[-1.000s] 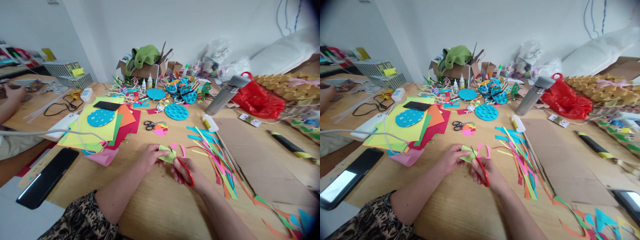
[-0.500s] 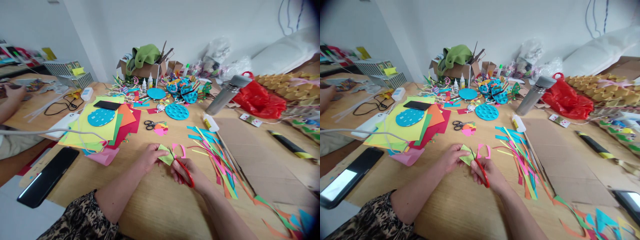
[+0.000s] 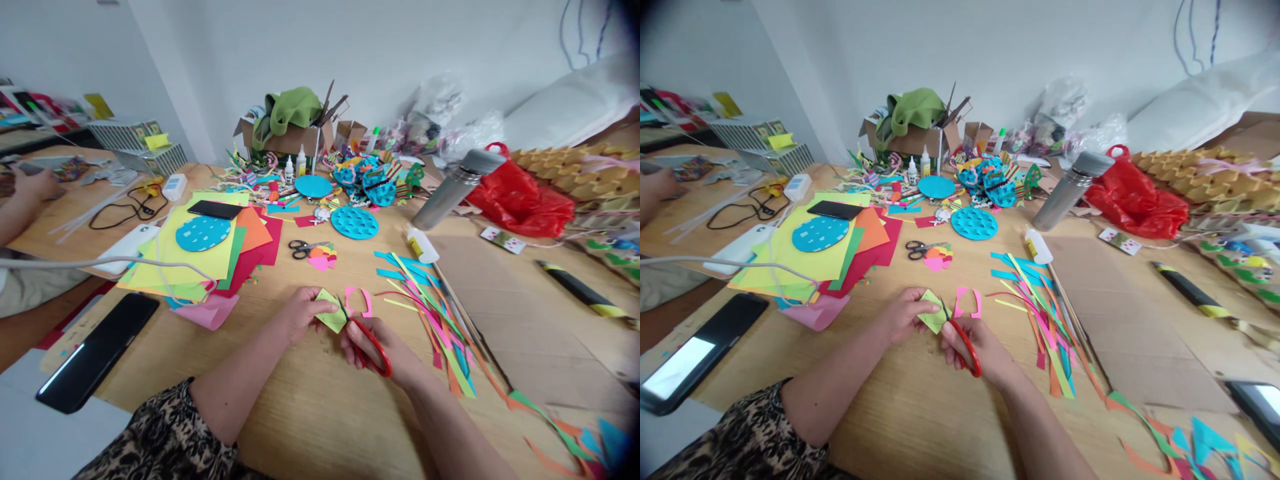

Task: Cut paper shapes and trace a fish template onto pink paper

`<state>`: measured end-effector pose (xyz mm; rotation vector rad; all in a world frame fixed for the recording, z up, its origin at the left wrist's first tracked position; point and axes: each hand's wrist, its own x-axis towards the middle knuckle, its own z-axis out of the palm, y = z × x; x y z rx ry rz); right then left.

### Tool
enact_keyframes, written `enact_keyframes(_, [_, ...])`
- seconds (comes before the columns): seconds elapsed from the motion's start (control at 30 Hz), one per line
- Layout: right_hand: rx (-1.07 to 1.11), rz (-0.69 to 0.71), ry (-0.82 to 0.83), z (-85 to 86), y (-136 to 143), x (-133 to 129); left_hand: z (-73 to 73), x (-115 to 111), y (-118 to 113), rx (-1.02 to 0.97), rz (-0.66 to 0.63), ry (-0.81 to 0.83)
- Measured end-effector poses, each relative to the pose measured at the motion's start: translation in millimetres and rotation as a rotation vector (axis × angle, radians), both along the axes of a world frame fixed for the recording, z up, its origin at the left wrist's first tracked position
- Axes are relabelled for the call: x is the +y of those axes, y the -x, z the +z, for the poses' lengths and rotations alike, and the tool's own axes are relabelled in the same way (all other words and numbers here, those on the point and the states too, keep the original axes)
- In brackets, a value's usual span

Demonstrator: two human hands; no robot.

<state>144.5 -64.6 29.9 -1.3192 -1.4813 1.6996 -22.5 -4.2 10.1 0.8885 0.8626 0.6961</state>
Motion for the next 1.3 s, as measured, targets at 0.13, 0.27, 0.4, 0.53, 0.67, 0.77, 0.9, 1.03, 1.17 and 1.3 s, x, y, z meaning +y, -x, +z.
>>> enact_keyframes(0.13, [-0.006,-0.011,0.002,2.3,0.6,-0.9,0.5,-0.2,0.1,0.002,0.000,-0.005])
enact_keyframes(0.27, [-0.032,-0.021,0.006,3.0,0.9,-1.3,0.9,-0.2,-0.4,0.003,-0.004,-0.011])
enact_keyframes(0.4, [-0.032,-0.010,0.003,2.4,0.6,-1.0,0.9,-0.4,-0.5,-0.001,-0.001,-0.008])
enact_keyframes(0.53, [-0.044,-0.015,-0.007,2.1,0.4,-0.3,1.3,-0.7,-0.3,0.002,0.009,-0.004])
enact_keyframes(0.67, [-0.039,-0.022,-0.006,1.4,0.5,0.3,1.4,-0.4,0.0,-0.001,0.002,0.000])
enact_keyframes(0.77, [-0.040,-0.032,-0.008,0.9,0.5,0.2,1.8,-0.1,0.3,0.002,-0.003,-0.002])
enact_keyframes(0.9, [-0.042,-0.026,-0.011,0.5,0.1,0.2,2.7,-0.1,0.5,0.000,-0.011,-0.010])
enact_keyframes(1.03, [-0.049,-0.009,-0.011,1.1,-0.5,0.4,2.1,0.1,0.6,0.006,-0.030,-0.026])
enact_keyframes(1.17, [-0.055,-0.010,-0.016,2.3,-0.6,0.5,1.4,0.3,0.6,0.014,-0.027,-0.032])
enact_keyframes(1.3, [-0.052,-0.012,-0.012,1.8,-0.8,0.7,2.3,0.4,0.8,0.022,-0.019,-0.026])
